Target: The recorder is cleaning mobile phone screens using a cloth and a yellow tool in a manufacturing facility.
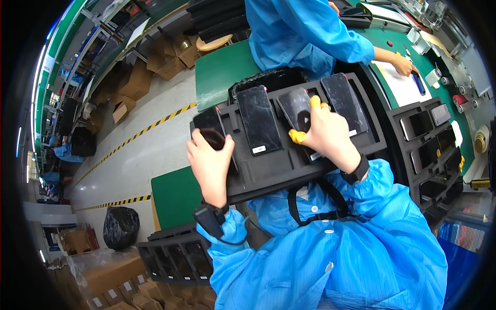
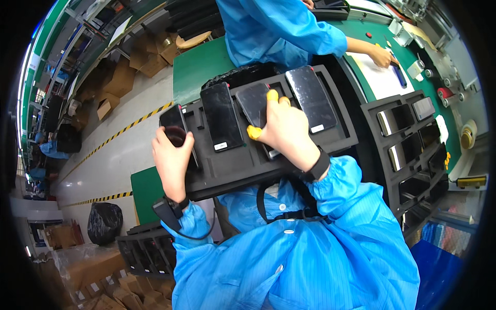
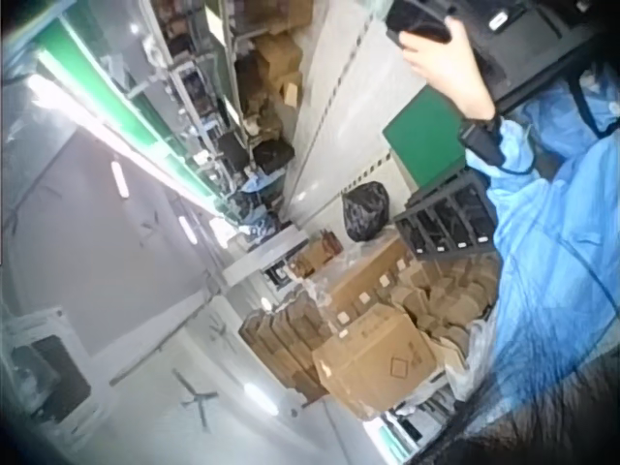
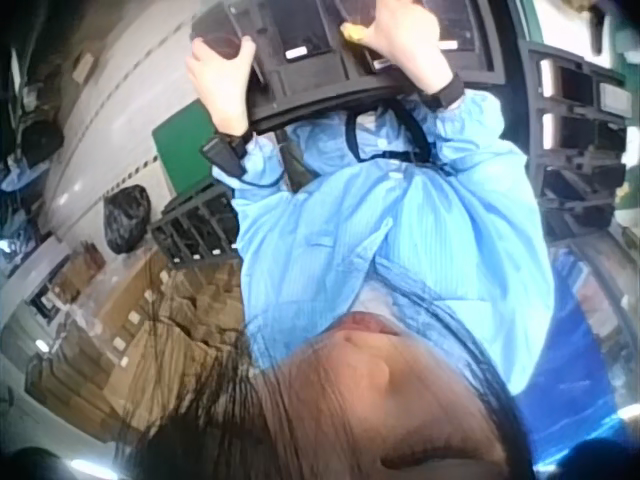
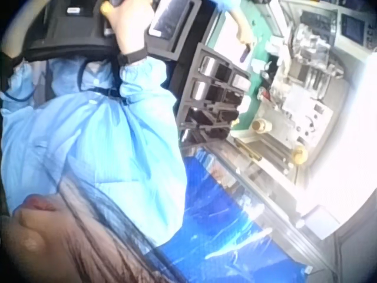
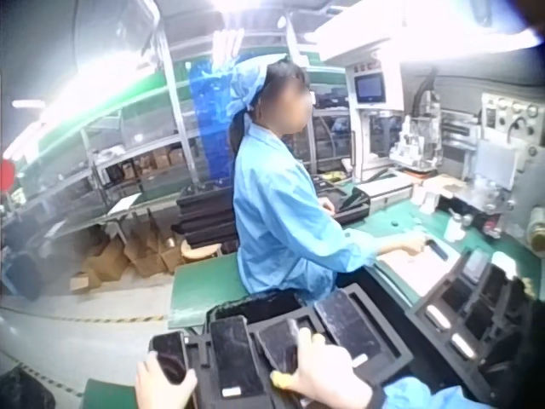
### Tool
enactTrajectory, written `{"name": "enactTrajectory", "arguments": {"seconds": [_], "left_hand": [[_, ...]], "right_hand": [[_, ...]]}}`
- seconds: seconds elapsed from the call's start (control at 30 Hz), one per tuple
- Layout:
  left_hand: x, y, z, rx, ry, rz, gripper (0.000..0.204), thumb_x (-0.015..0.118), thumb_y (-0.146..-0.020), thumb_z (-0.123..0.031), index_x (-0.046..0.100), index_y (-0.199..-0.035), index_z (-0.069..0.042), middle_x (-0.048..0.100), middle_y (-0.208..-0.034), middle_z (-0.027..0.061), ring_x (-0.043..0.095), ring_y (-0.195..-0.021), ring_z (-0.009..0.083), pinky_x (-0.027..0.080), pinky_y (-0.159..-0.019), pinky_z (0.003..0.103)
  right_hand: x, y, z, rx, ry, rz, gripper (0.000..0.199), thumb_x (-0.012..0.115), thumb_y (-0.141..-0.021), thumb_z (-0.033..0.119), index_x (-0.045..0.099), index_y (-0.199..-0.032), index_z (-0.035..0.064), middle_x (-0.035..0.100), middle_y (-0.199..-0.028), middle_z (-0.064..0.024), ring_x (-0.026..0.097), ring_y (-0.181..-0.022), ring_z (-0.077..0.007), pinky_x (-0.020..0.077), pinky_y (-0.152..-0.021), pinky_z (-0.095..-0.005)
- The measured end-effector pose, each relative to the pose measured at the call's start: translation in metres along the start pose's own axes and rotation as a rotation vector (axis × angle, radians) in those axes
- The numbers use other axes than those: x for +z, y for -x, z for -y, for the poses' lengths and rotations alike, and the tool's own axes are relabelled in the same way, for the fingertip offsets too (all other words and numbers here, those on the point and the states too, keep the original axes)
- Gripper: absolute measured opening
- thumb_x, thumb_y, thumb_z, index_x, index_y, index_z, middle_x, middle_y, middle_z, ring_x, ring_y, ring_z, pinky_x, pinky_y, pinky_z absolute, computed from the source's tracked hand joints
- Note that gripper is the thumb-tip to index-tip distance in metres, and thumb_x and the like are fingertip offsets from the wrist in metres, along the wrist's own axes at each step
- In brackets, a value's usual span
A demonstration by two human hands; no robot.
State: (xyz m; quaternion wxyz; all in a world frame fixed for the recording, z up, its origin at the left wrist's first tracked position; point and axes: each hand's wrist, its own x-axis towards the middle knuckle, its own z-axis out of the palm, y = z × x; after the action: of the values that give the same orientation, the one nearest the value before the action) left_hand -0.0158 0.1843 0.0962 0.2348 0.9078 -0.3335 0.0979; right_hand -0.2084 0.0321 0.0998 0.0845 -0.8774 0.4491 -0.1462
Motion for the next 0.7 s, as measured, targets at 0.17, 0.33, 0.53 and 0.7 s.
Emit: {"name": "enactTrajectory", "arguments": {"seconds": [0.17, 0.33, 0.53, 0.7], "left_hand": [[0.021, -0.025, 0.014, 0.030, -0.120, 0.133, 0.065, 0.072, -0.077, -0.039, 0.048, -0.122, 0.002, 0.053, -0.105, 0.0258, 0.055, -0.098, 0.0444, 0.048, -0.084, 0.050], [0.008, 0.000, 0.029, 0.190, -0.149, -0.002, 0.052, 0.067, -0.084, -0.036, 0.055, -0.121, 0.000, 0.055, -0.112, 0.0222, 0.056, -0.101, 0.0409, 0.049, -0.084, 0.047], [-0.003, 0.042, 0.018, 0.265, 0.012, 0.056, 0.029, 0.065, -0.084, -0.019, 0.060, -0.108, -0.003, 0.058, -0.112, 0.0114, 0.057, -0.098, 0.0331, 0.046, -0.084, 0.043], [0.015, 0.079, 0.024, 0.165, 0.075, -0.064, 0.031, 0.062, -0.084, -0.013, 0.062, -0.112, 0.000, 0.059, -0.118, 0.0134, 0.056, -0.107, 0.0311, 0.044, -0.091, 0.042]], "right_hand": [[0.022, -0.032, 0.000, -0.088, 0.073, -0.075, 0.073, 0.078, -0.064, 0.056, 0.057, -0.105, 0.0000, 0.063, -0.082, -0.0154, 0.067, -0.074, -0.0295, 0.0549, -0.063, -0.0364], [0.007, -0.044, 0.016, -0.251, 0.056, -0.113, 0.060, 0.079, -0.068, 0.047, 0.059, -0.107, 0.0060, 0.061, -0.090, -0.0168, 0.067, -0.073, -0.0312, 0.0544, -0.062, -0.0379], [0.061, -0.116, 0.087, -0.576, -0.177, 0.013, 0.033, 0.073, -0.076, 0.029, 0.067, -0.098, 0.0055, 0.060, -0.094, -0.0162, 0.066, -0.079, -0.0332, 0.0541, -0.068, -0.0406], [0.087, -0.135, 0.114, -0.631, -0.217, 0.146, 0.026, 0.067, -0.080, 0.029, 0.071, -0.089, 0.0044, 0.061, -0.095, -0.0163, 0.065, -0.079, -0.0329, 0.0533, -0.072, -0.0417]]}}
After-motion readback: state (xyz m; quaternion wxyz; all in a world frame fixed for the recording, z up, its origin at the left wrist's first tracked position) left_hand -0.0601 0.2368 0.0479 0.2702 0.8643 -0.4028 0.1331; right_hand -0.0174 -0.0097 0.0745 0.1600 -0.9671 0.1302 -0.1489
